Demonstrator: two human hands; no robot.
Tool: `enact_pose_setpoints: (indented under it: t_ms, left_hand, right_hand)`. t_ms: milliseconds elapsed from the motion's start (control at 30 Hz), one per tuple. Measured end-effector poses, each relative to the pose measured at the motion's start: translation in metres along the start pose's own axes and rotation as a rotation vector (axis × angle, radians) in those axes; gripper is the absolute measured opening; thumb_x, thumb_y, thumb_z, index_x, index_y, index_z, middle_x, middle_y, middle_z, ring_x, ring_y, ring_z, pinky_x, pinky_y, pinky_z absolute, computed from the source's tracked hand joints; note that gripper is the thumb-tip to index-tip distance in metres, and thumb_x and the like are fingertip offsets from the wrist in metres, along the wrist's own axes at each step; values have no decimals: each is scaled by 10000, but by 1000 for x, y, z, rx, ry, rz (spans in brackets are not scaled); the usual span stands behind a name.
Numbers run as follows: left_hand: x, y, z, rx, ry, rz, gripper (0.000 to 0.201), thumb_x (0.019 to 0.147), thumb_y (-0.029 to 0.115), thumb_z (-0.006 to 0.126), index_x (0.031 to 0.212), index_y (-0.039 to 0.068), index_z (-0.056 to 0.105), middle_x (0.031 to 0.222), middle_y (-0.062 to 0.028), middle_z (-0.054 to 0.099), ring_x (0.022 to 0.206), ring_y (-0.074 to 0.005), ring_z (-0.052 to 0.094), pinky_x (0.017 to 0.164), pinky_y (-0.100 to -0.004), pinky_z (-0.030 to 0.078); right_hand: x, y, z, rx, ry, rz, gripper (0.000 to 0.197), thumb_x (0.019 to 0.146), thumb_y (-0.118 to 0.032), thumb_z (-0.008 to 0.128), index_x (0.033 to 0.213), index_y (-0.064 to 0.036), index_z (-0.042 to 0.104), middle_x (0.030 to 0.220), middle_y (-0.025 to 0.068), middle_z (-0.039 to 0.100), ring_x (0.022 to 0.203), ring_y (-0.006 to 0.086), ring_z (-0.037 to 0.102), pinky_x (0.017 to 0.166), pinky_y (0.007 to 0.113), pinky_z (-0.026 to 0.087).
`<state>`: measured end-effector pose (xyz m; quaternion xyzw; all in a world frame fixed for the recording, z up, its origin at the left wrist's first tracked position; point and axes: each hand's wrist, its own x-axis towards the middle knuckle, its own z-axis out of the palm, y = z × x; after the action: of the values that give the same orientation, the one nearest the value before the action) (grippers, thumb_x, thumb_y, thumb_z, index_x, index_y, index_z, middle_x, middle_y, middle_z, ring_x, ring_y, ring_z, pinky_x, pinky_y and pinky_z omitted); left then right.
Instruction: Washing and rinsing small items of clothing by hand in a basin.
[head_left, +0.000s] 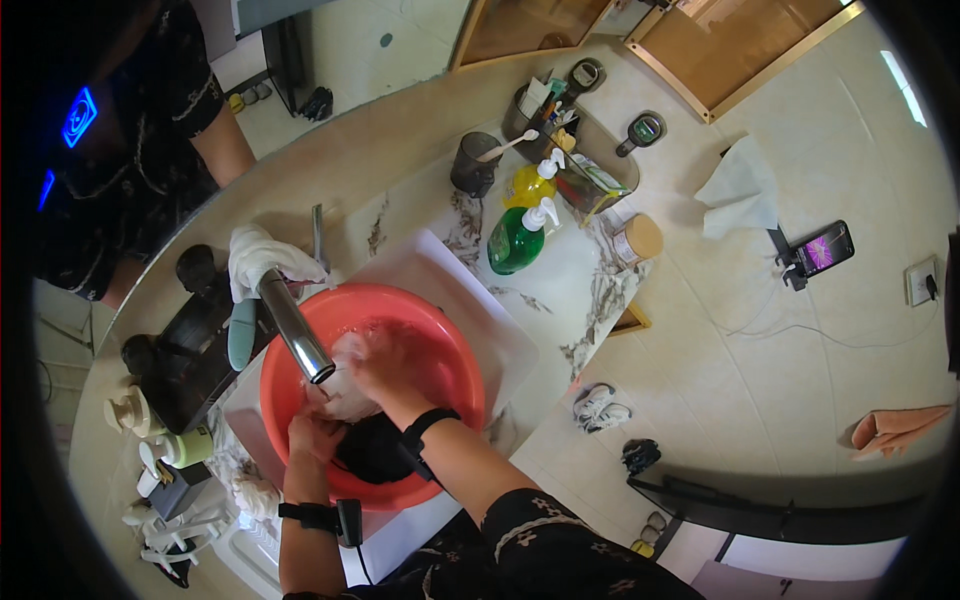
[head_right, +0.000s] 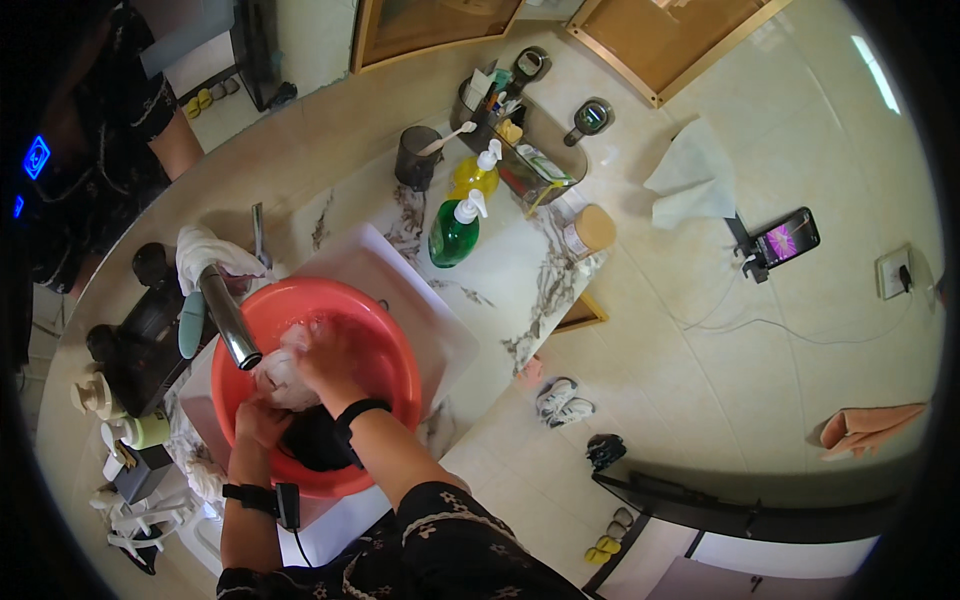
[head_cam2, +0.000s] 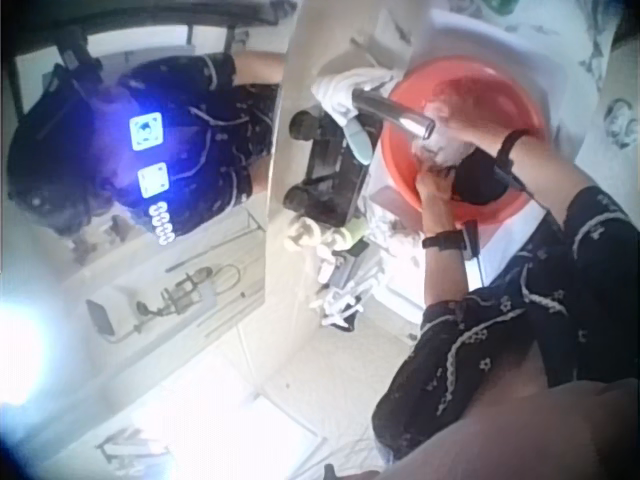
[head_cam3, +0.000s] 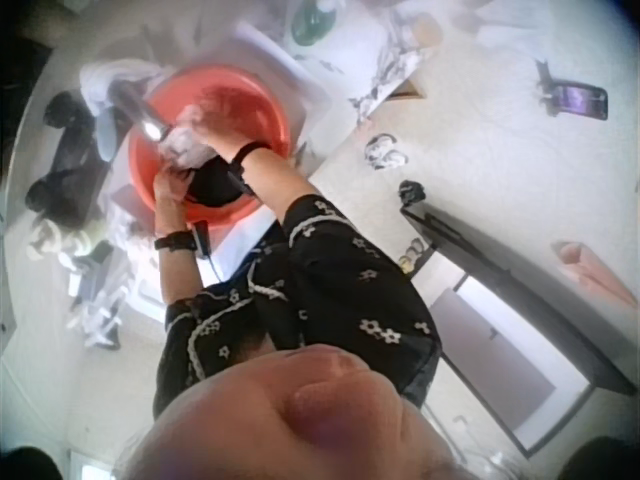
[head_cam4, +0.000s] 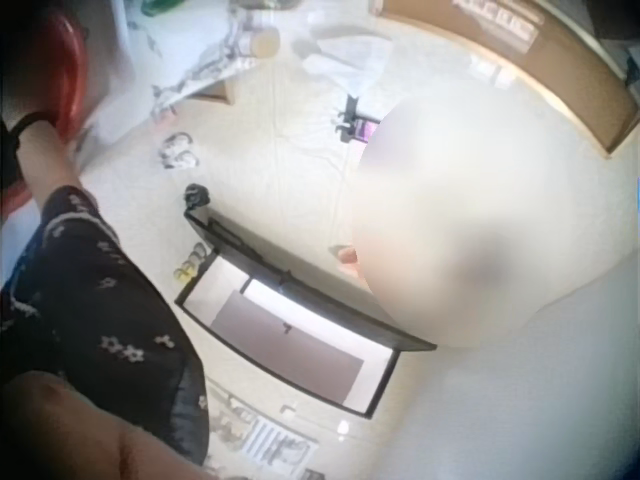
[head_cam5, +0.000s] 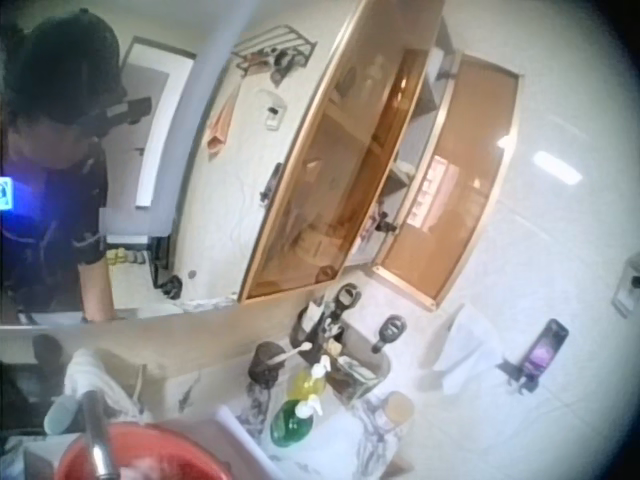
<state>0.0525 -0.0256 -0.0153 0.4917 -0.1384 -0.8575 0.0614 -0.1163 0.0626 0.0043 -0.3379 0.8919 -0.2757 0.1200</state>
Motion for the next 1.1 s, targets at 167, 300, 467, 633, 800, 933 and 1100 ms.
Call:
enact_pose_setpoints:
  t_ms: [167, 300, 467, 633, 800, 933, 1100]
  left_hand:
    - [-3, 8, 18, 102, 78, 89, 423, 772, 299, 490, 1145, 99, 515, 1104, -79, 541, 1037, -298, 496, 944, -475, 346]
    - [-22, 18, 38, 158, 125, 64, 456, 800, 343, 472, 1204, 132, 484, 1146, -84, 523, 1065, -316, 488, 934, -536, 342]
    - [-35, 16, 68, -126, -287, -124, 518, 911, 459, 341, 1304, 127, 403, 1279, -114, 480, 1137, -354, 465, 964, -581, 316]
    - [28, 0, -4, -60, -298, 308, 477, 921, 433, 310, 1158, 83, 531, 1138, -81, 587, 999, -268, 569, 851, -391, 464]
    - [8, -20, 16, -204, -456, 252, 438, 924, 388, 325, 1172, 85, 522, 1130, -84, 587, 999, -257, 568, 855, -383, 463]
    - [-12, -30, 40, -179, -321, 125, 409, 927, 353, 338, 1182, 87, 515, 1123, -86, 587, 999, -248, 568, 858, -377, 462]
    - [-31, -48, 48, -37, -193, 17, 377, 930, 308, 353, 1195, 89, 507, 1115, -89, 587, 999, -237, 568, 861, -369, 461]
  right_hand:
    - [-1, 15, -9, -95, -533, -352, 515, 755, -288, 634, 1231, -177, 471, 1424, 162, 272, 1277, 367, 295, 1032, 438, 285]
    - [13, -3, -25, -59, -255, 50, 522, 744, -277, 642, 1228, -176, 474, 1328, 163, 377, 1221, 357, 355, 954, 457, 370]
    - [-11, -33, -7, 240, -478, 0, 463, 719, -247, 640, 1140, -113, 503, 1113, 175, 538, 1018, 357, 525, 819, 426, 458]
    - [-44, -93, -20, 297, -459, -43, 270, 811, -199, 553, 1041, -70, 499, 979, 175, 593, 908, 361, 582, 716, 483, 460]
    - [-64, -101, -29, 246, -123, -330, 180, 844, -205, 538, 947, -74, 470, 953, 144, 593, 796, 348, 593, 627, 455, 479]
    - [-56, -98, -43, 165, -147, -267, 206, 865, -273, 503, 839, -69, 523, 796, 161, 613, 710, 355, 609, 557, 458, 478]
    - [-46, -60, -39, 165, -257, -85, 319, 894, -363, 420, 851, -83, 567, 778, 176, 619, 713, 361, 605, 628, 477, 476]
